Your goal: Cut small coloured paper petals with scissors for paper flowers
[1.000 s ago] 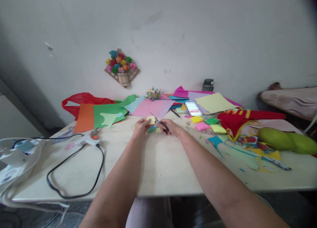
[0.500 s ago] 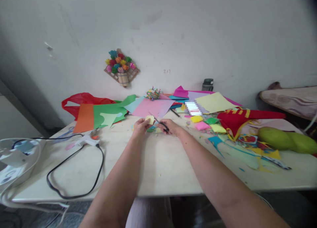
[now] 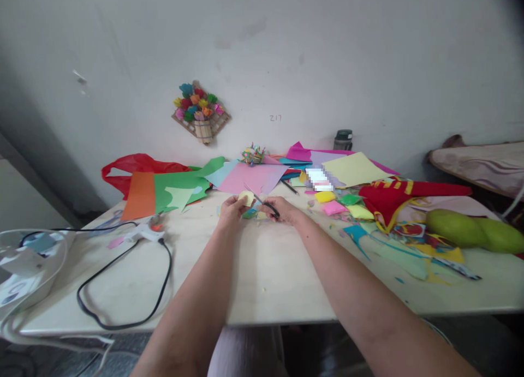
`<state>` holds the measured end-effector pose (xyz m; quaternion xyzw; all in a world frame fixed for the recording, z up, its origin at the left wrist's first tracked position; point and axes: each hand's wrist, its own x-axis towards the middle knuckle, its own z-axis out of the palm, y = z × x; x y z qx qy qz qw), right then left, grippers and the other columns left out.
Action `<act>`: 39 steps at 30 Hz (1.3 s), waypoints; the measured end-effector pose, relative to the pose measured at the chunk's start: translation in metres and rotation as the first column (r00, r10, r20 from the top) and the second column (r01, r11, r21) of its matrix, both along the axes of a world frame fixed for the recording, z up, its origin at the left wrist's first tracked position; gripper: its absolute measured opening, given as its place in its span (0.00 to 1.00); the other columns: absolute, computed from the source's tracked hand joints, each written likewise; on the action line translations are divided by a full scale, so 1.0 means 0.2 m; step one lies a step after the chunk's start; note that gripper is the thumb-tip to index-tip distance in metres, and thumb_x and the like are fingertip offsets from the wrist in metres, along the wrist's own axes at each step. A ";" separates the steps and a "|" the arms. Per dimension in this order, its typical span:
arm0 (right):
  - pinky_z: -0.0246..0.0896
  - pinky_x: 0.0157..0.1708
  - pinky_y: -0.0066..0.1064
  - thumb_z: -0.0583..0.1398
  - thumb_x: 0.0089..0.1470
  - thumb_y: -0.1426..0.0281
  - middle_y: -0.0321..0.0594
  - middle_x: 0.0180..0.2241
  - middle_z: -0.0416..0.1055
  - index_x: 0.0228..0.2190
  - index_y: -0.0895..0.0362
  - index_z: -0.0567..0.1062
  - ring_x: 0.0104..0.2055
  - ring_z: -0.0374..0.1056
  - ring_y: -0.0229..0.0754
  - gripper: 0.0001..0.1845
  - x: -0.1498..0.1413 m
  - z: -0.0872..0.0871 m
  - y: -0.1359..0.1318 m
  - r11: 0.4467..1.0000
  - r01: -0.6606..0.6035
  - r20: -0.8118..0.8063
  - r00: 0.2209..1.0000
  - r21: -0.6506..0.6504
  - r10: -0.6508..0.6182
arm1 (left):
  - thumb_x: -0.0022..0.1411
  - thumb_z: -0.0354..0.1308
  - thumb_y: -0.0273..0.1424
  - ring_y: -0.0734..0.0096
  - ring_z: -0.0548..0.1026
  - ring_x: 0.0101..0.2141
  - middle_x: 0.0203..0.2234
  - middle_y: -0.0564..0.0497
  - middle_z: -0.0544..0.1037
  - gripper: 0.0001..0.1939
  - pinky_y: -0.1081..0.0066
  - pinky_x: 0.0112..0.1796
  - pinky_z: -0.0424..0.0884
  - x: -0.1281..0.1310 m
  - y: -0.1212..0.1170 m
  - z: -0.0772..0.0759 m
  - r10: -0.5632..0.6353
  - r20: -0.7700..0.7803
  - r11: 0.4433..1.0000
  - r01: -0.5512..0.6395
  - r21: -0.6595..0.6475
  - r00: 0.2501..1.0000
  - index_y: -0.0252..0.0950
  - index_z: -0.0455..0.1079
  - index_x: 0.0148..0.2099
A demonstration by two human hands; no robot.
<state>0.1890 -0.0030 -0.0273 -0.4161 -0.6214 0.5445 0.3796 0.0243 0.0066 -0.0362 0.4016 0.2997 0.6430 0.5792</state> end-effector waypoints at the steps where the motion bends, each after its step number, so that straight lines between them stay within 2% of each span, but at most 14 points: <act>1: 0.41 0.11 0.21 0.63 0.41 0.63 0.26 0.11 0.56 0.22 0.58 0.65 0.10 0.50 0.28 0.14 0.00 0.00 0.00 1.000 -0.004 -0.002 1.000 0.003 0.004 | 0.34 0.70 0.31 0.62 0.77 0.30 0.22 0.48 0.75 0.18 0.68 0.33 0.72 0.00 0.00 0.00 0.002 -0.001 1.000 -0.002 -0.002 1.000 0.32 0.64 0.23; 8: 0.41 0.11 0.21 0.64 0.39 0.62 0.26 0.11 0.56 0.21 0.59 0.65 0.11 0.50 0.27 0.16 0.01 -0.02 0.01 0.998 -0.031 0.012 0.999 0.052 0.031 | 0.36 0.70 0.32 0.62 0.77 0.31 0.24 0.47 0.76 0.18 0.65 0.35 0.72 0.00 0.00 0.00 0.004 -0.010 1.000 -0.004 0.000 1.000 0.32 0.64 0.24; 22: 0.42 0.12 0.22 0.65 0.37 0.63 0.25 0.11 0.55 0.18 0.58 0.62 0.12 0.48 0.27 0.17 0.02 -0.03 0.03 0.996 -0.067 -0.033 0.997 0.063 0.069 | 0.33 0.71 0.32 0.63 0.77 0.29 0.24 0.48 0.76 0.18 0.64 0.36 0.72 0.00 -0.01 0.00 0.025 0.000 1.000 -0.025 -0.001 1.000 0.32 0.64 0.24; 31: 0.41 0.12 0.22 0.65 0.37 0.67 0.25 0.10 0.54 0.19 0.59 0.64 0.12 0.48 0.28 0.14 0.01 0.02 -0.01 0.999 -0.025 -0.002 1.000 0.045 0.025 | 0.39 0.69 0.31 0.64 0.77 0.30 0.24 0.47 0.76 0.16 0.64 0.36 0.72 0.00 -0.01 0.01 0.034 -0.015 0.999 -0.035 -0.021 0.999 0.32 0.64 0.25; 39: 0.45 0.11 0.21 0.67 0.37 0.66 0.28 0.12 0.60 0.22 0.60 0.67 0.11 0.52 0.28 0.15 0.01 0.00 0.01 0.997 0.062 -0.022 0.998 0.053 -0.060 | 0.41 0.67 0.28 0.66 0.77 0.29 0.23 0.48 0.75 0.12 0.67 0.35 0.71 -0.01 -0.01 0.01 0.027 -0.016 0.998 -0.028 -0.051 0.999 0.32 0.66 0.25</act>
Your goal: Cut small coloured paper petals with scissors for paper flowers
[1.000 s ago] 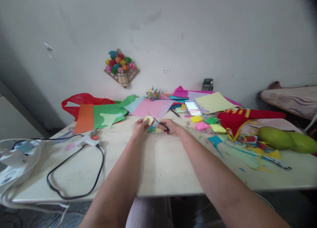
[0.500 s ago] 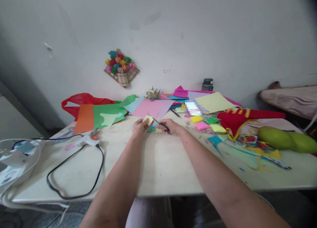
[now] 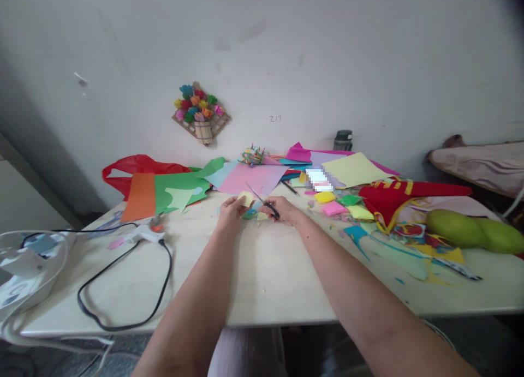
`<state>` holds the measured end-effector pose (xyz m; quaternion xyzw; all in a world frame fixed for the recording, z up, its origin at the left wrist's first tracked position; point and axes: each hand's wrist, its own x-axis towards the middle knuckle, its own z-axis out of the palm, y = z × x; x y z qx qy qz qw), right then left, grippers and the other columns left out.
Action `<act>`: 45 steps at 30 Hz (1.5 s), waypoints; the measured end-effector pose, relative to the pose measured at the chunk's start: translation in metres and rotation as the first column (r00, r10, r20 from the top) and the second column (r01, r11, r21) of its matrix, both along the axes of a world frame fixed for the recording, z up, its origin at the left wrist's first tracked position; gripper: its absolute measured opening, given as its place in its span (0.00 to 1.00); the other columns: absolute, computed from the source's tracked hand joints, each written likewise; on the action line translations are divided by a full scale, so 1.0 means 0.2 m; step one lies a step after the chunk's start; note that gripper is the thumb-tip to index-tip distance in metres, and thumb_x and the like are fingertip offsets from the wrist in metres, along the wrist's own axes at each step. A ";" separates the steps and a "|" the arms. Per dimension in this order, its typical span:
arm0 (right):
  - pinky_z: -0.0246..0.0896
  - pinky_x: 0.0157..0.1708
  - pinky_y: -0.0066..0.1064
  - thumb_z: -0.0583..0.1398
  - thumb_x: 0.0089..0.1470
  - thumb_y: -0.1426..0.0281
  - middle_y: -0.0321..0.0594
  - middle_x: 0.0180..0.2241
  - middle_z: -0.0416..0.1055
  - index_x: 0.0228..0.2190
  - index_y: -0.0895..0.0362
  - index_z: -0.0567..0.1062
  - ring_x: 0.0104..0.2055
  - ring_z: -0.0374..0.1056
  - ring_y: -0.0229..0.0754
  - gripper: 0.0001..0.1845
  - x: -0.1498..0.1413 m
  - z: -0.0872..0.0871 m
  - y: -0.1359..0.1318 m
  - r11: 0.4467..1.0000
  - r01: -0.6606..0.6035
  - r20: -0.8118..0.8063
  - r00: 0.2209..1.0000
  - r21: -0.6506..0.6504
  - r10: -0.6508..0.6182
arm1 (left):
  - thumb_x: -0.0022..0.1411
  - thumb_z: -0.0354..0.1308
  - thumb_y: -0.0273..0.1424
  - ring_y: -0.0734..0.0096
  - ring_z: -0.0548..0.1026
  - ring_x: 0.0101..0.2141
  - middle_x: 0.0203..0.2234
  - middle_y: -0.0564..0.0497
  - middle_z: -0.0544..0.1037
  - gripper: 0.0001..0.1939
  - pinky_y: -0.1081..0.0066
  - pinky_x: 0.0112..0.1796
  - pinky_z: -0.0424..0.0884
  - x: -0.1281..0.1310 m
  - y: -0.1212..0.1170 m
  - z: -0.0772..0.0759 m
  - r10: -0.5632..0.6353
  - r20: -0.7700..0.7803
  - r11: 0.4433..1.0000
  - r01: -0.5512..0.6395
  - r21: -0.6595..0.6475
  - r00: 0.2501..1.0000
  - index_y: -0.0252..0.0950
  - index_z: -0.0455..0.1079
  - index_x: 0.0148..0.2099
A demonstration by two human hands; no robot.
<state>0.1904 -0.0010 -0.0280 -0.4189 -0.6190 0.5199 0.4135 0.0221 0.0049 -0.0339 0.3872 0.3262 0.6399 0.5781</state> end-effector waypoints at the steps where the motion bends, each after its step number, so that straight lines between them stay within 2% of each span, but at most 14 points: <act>1: 0.44 0.10 0.21 0.67 0.37 0.66 0.29 0.12 0.62 0.24 0.60 0.67 0.11 0.54 0.28 0.15 0.00 0.00 0.00 1.000 0.018 -0.005 1.000 0.000 -0.018 | 0.41 0.67 0.28 0.66 0.77 0.29 0.23 0.48 0.75 0.11 0.68 0.34 0.71 0.00 0.00 0.00 -0.007 -0.008 1.000 0.007 -0.002 1.000 0.32 0.66 0.25; 6: 0.41 0.09 0.20 0.67 0.39 0.67 0.35 0.18 0.69 0.29 0.60 0.69 0.13 0.59 0.30 0.16 -0.03 0.03 -0.03 0.994 0.109 -0.071 0.992 -0.009 -0.109 | 0.41 0.66 0.29 0.70 0.75 0.26 0.24 0.47 0.76 0.11 0.69 0.32 0.71 0.01 0.00 0.00 -0.069 -0.044 0.998 0.068 -0.008 0.997 0.30 0.69 0.28; 11: 0.43 0.10 0.20 0.67 0.37 0.70 0.31 0.16 0.66 0.30 0.59 0.67 0.14 0.60 0.30 0.17 -0.06 0.05 -0.03 0.976 0.217 -0.171 0.961 -0.014 -0.216 | 0.39 0.68 0.30 0.69 0.75 0.28 0.27 0.47 0.77 0.14 0.68 0.34 0.72 0.03 -0.02 -0.01 -0.187 -0.069 0.982 0.188 -0.006 0.980 0.30 0.72 0.30; 18: 0.49 0.13 0.21 0.65 0.34 0.71 0.26 0.14 0.61 0.30 0.59 0.67 0.14 0.58 0.30 0.17 -0.06 0.05 0.00 0.952 0.305 -0.260 0.919 -0.007 -0.296 | 0.36 0.68 0.28 0.70 0.75 0.26 0.21 0.51 0.74 0.12 0.69 0.34 0.71 0.03 -0.01 -0.02 -0.178 -0.116 0.984 0.179 -0.002 0.977 0.31 0.68 0.24; 26: 0.53 0.15 0.22 0.63 0.34 0.71 0.25 0.15 0.61 0.31 0.58 0.67 0.15 0.57 0.30 0.17 -0.03 0.04 0.02 0.958 0.275 -0.223 0.942 0.081 -0.251 | 0.35 0.67 0.27 0.68 0.74 0.24 0.20 0.50 0.73 0.14 0.66 0.32 0.71 0.04 -0.03 0.00 -0.243 -0.203 0.970 0.241 -0.034 0.948 0.32 0.63 0.21; 33: 0.54 0.17 0.22 0.62 0.33 0.75 0.26 0.15 0.64 0.32 0.58 0.68 0.15 0.57 0.30 0.18 -0.02 0.04 0.00 0.987 0.079 -0.166 0.985 0.140 -0.055 | 0.37 0.68 0.35 0.76 0.70 0.20 0.18 0.52 0.72 0.16 0.75 0.23 0.67 0.02 -0.04 0.01 -0.214 -0.340 0.976 0.210 -0.048 0.916 0.31 0.67 0.24; 37: 0.54 0.16 0.22 0.63 0.34 0.75 0.25 0.14 0.63 0.31 0.58 0.67 0.15 0.58 0.30 0.16 -0.02 0.05 0.00 0.984 0.140 -0.190 0.975 0.108 -0.118 | 0.34 0.70 0.34 0.76 0.70 0.20 0.18 0.52 0.72 0.17 0.75 0.23 0.67 0.00 -0.04 0.02 -0.229 -0.381 0.973 0.223 -0.060 0.896 0.31 0.66 0.23; 41: 0.53 0.14 0.22 0.64 0.39 0.71 0.25 0.13 0.62 0.30 0.58 0.65 0.12 0.58 0.30 0.15 -0.01 0.06 0.00 0.967 0.251 -0.207 0.949 0.035 -0.239 | 0.33 0.70 0.35 0.71 0.74 0.23 0.20 0.51 0.74 0.19 0.69 0.27 0.71 0.00 -0.02 0.00 -0.187 -0.333 0.982 0.189 -0.027 0.924 0.31 0.65 0.24; 43: 0.50 0.11 0.21 0.64 0.41 0.68 0.27 0.13 0.62 0.30 0.59 0.66 0.12 0.59 0.31 0.14 -0.01 0.06 -0.01 0.967 0.252 -0.152 0.958 0.030 -0.244 | 0.34 0.70 0.35 0.70 0.74 0.24 0.20 0.51 0.74 0.20 0.68 0.29 0.72 0.00 0.00 -0.02 -0.145 -0.287 0.988 0.153 0.004 0.947 0.32 0.65 0.26; 45: 0.45 0.09 0.20 0.64 0.43 0.65 0.29 0.14 0.64 0.29 0.60 0.67 0.12 0.60 0.31 0.15 -0.01 0.05 -0.02 0.979 0.201 -0.068 0.978 0.031 -0.199 | 0.34 0.71 0.35 0.72 0.74 0.23 0.19 0.52 0.74 0.20 0.69 0.30 0.73 0.00 0.01 -0.03 -0.102 -0.251 0.993 0.114 0.032 0.963 0.31 0.66 0.27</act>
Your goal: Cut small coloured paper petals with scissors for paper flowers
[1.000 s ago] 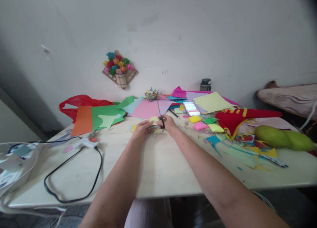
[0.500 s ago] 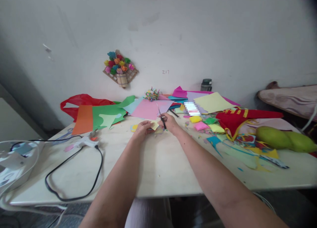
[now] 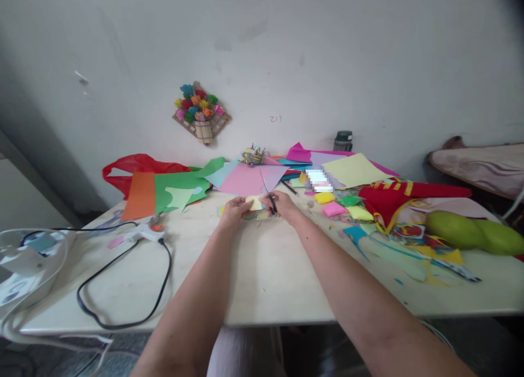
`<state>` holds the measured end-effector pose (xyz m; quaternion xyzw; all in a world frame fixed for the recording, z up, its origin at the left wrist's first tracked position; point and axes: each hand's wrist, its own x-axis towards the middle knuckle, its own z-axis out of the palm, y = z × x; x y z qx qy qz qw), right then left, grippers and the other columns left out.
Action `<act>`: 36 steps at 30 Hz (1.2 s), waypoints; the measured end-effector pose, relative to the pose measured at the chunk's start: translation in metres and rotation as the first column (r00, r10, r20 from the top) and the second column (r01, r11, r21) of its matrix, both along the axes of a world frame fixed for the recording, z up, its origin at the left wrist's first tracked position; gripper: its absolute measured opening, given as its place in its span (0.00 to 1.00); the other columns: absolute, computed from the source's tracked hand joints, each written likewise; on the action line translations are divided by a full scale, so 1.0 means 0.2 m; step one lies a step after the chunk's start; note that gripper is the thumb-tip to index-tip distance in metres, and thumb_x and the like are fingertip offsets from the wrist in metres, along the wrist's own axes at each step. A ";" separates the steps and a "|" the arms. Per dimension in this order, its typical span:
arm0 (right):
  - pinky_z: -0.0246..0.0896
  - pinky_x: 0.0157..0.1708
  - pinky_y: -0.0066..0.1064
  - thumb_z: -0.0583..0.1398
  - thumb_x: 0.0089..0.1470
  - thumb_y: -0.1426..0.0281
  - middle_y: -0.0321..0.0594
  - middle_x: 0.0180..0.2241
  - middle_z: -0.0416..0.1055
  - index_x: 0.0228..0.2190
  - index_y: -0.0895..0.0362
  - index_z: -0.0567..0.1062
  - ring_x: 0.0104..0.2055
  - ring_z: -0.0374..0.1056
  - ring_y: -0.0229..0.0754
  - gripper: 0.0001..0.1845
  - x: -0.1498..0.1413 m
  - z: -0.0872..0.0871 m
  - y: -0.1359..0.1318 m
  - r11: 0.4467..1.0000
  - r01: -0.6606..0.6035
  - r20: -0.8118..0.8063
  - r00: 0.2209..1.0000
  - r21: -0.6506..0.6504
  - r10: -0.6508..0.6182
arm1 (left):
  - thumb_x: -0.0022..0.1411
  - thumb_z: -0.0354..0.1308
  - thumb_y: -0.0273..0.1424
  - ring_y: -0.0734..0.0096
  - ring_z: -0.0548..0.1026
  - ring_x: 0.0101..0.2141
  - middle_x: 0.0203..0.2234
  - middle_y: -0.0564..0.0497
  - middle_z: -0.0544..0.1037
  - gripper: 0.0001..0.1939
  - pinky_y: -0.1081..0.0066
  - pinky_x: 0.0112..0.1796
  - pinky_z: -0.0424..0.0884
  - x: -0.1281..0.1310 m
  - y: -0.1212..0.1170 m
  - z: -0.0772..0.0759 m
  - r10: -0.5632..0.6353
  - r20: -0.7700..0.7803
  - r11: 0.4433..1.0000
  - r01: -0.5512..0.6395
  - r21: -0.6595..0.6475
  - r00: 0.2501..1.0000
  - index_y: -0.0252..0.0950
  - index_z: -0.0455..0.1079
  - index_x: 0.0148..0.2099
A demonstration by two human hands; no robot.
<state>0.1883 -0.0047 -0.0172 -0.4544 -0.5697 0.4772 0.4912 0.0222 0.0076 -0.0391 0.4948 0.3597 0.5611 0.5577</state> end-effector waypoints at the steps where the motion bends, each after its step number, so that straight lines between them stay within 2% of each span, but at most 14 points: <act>1: 0.43 0.08 0.20 0.64 0.43 0.63 0.31 0.15 0.64 0.29 0.60 0.67 0.12 0.60 0.31 0.15 0.00 0.00 -0.01 0.999 -0.039 0.036 0.999 -0.008 0.039 | 0.34 0.71 0.35 0.73 0.73 0.23 0.19 0.52 0.74 0.20 0.69 0.31 0.73 0.00 0.00 0.00 0.014 0.015 1.000 -0.014 0.004 1.000 0.31 0.67 0.27; 6: 0.46 0.07 0.20 0.62 0.46 0.58 0.34 0.18 0.67 0.27 0.60 0.66 0.14 0.62 0.31 0.18 0.00 -0.02 -0.02 0.974 -0.225 0.105 0.969 -0.016 0.225 | 0.35 0.70 0.35 0.76 0.72 0.21 0.19 0.52 0.73 0.19 0.70 0.30 0.73 0.00 0.00 0.01 0.058 0.090 0.998 -0.059 0.001 0.994 0.31 0.66 0.25; 13: 0.46 0.07 0.19 0.60 0.47 0.56 0.34 0.19 0.67 0.27 0.60 0.67 0.14 0.63 0.30 0.18 0.01 -0.03 -0.01 0.951 -0.305 0.173 0.935 -0.045 0.308 | 0.35 0.70 0.33 0.76 0.72 0.22 0.17 0.53 0.72 0.17 0.71 0.30 0.72 -0.01 -0.01 0.02 0.093 0.183 0.996 -0.092 -0.014 0.979 0.31 0.66 0.23; 20: 0.44 0.07 0.19 0.60 0.48 0.58 0.31 0.17 0.65 0.26 0.59 0.67 0.13 0.60 0.29 0.17 0.01 -0.04 -0.01 0.953 -0.299 0.203 0.931 -0.052 0.303 | 0.33 0.71 0.31 0.74 0.72 0.22 0.17 0.52 0.72 0.17 0.72 0.28 0.71 0.00 -0.01 0.02 0.097 0.239 0.995 -0.093 -0.031 0.966 0.32 0.66 0.22; 36: 0.40 0.07 0.19 0.61 0.47 0.61 0.30 0.15 0.63 0.25 0.59 0.66 0.12 0.57 0.27 0.14 0.00 -0.02 -0.03 0.962 -0.257 0.203 0.941 -0.089 0.271 | 0.36 0.69 0.29 0.73 0.73 0.23 0.18 0.51 0.73 0.14 0.70 0.30 0.71 0.00 -0.02 0.03 0.100 0.235 0.995 -0.092 -0.044 0.967 0.31 0.65 0.21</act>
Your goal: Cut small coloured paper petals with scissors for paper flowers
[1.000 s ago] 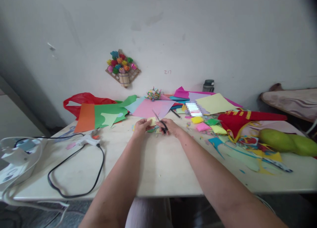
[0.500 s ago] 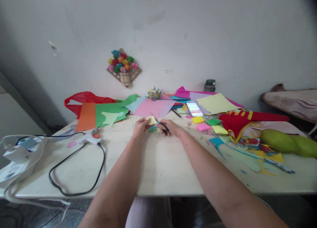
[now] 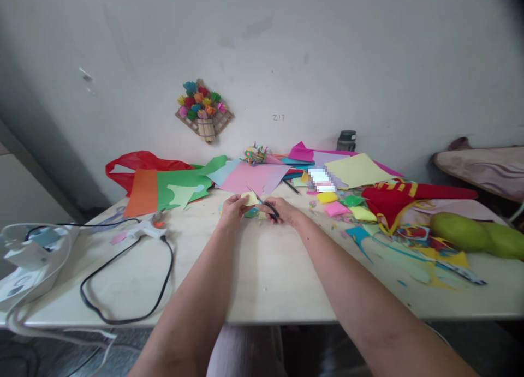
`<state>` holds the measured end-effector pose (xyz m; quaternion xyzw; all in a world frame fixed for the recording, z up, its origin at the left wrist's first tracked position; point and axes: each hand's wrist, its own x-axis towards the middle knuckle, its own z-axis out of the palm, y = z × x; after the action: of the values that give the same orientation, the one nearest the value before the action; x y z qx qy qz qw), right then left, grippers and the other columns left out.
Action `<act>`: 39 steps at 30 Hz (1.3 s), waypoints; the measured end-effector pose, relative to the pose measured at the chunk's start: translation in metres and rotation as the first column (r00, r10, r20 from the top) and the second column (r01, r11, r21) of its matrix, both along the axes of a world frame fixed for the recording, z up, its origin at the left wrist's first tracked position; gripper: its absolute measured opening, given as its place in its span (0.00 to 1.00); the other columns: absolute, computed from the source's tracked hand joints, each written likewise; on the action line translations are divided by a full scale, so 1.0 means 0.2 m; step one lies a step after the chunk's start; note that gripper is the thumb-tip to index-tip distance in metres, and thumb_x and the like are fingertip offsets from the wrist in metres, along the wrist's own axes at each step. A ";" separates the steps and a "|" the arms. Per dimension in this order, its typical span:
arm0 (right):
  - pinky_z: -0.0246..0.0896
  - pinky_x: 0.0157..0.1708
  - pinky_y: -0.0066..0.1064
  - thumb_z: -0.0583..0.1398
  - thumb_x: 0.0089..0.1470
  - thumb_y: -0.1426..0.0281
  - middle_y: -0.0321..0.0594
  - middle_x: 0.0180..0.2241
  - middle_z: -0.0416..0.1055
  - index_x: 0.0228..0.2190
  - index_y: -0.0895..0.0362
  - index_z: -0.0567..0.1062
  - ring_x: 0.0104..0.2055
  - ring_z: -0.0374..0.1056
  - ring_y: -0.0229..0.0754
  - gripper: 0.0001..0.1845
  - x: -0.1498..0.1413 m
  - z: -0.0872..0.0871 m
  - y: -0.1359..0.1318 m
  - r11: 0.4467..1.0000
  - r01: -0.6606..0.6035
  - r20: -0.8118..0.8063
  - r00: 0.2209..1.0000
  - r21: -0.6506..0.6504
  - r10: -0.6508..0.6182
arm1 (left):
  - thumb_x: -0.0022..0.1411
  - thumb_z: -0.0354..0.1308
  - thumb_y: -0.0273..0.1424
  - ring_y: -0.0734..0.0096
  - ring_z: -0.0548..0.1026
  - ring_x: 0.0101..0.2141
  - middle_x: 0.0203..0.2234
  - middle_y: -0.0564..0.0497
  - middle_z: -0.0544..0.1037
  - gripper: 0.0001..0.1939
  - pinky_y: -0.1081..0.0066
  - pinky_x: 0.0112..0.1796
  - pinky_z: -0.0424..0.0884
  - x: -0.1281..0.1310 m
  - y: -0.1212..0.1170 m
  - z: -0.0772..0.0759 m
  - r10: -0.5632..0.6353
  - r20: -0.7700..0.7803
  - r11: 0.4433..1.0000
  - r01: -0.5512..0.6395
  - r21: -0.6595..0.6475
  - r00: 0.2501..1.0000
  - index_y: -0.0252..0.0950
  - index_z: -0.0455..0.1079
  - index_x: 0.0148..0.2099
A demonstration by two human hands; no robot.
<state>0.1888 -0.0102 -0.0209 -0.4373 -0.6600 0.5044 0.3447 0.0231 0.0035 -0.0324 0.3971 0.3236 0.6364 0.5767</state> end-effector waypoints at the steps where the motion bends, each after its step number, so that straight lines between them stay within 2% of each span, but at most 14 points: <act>1: 0.40 0.07 0.19 0.61 0.47 0.61 0.29 0.15 0.62 0.25 0.59 0.66 0.11 0.57 0.27 0.14 0.00 0.00 0.00 1.000 0.002 0.001 1.000 0.000 -0.002 | 0.37 0.68 0.29 0.73 0.73 0.23 0.18 0.51 0.73 0.14 0.70 0.30 0.71 0.00 0.00 0.00 -0.001 -0.003 1.000 0.001 0.000 1.000 0.31 0.65 0.22; 12: 0.40 0.07 0.19 0.61 0.47 0.61 0.28 0.14 0.61 0.24 0.58 0.65 0.11 0.56 0.28 0.14 0.00 -0.02 0.01 1.000 0.010 0.014 1.000 0.020 -0.010 | 0.37 0.69 0.30 0.73 0.73 0.23 0.18 0.53 0.72 0.15 0.70 0.31 0.72 0.00 0.01 -0.01 0.000 -0.018 1.000 0.000 0.001 1.000 0.32 0.63 0.22; 20: 0.38 0.07 0.19 0.61 0.46 0.61 0.28 0.13 0.61 0.24 0.59 0.66 0.10 0.55 0.28 0.14 0.00 -0.02 0.02 1.000 -0.007 0.003 1.000 0.015 0.007 | 0.36 0.69 0.31 0.69 0.75 0.26 0.20 0.49 0.74 0.15 0.69 0.31 0.72 0.00 0.01 -0.01 0.000 -0.013 1.000 0.000 0.004 1.000 0.32 0.66 0.24; 39: 0.39 0.07 0.20 0.62 0.44 0.60 0.28 0.12 0.59 0.22 0.58 0.65 0.10 0.54 0.28 0.16 0.00 -0.03 0.03 1.000 -0.021 -0.017 1.000 0.016 0.021 | 0.38 0.67 0.31 0.67 0.76 0.27 0.22 0.47 0.76 0.14 0.69 0.30 0.71 -0.01 0.00 0.00 -0.009 -0.045 1.000 0.010 0.026 0.999 0.32 0.66 0.25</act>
<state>0.1896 -0.0052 -0.0259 -0.4232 -0.6656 0.5065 0.3484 0.0215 0.0040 -0.0331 0.4201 0.3261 0.6289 0.5671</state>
